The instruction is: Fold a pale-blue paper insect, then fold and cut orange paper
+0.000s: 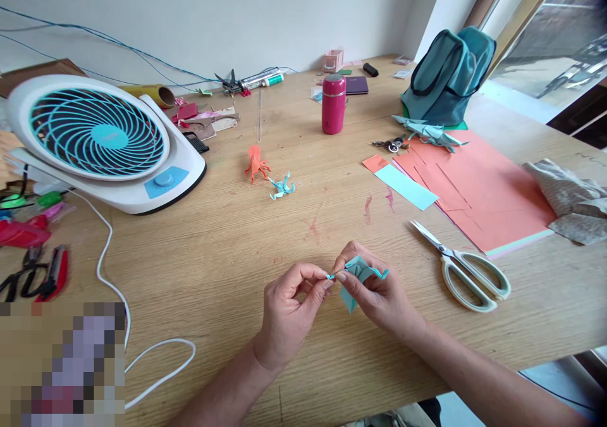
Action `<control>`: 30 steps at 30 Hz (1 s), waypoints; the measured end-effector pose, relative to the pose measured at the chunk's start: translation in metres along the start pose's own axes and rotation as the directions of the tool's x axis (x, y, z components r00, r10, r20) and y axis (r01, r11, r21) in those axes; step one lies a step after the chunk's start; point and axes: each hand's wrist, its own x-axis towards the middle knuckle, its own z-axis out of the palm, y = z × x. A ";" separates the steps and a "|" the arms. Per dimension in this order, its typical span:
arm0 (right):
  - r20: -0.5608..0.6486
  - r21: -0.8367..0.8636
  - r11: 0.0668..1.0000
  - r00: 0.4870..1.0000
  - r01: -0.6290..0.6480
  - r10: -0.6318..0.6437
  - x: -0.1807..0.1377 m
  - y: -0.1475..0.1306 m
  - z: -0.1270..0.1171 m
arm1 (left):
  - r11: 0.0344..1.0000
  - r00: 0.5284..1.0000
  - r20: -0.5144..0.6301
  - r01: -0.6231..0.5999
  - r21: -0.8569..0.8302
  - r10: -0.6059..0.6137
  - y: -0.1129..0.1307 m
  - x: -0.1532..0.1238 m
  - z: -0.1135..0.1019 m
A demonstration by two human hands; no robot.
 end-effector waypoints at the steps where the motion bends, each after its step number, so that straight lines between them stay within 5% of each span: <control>1: -0.001 -0.002 1.000 1.000 0.004 -0.004 0.000 0.000 0.000 | 1.000 1.000 -0.004 0.009 -0.009 -0.009 0.000 0.000 0.001; 12: 0.014 -0.078 0.993 0.996 0.094 -0.093 0.001 -0.003 -0.004 | 0.972 0.995 0.052 0.095 -0.215 -0.086 0.004 0.006 0.000; 30: -0.001 0.017 0.997 0.997 -0.082 0.082 0.001 0.007 0.000 | 0.990 0.998 0.010 0.059 -0.131 -0.058 0.005 0.004 0.000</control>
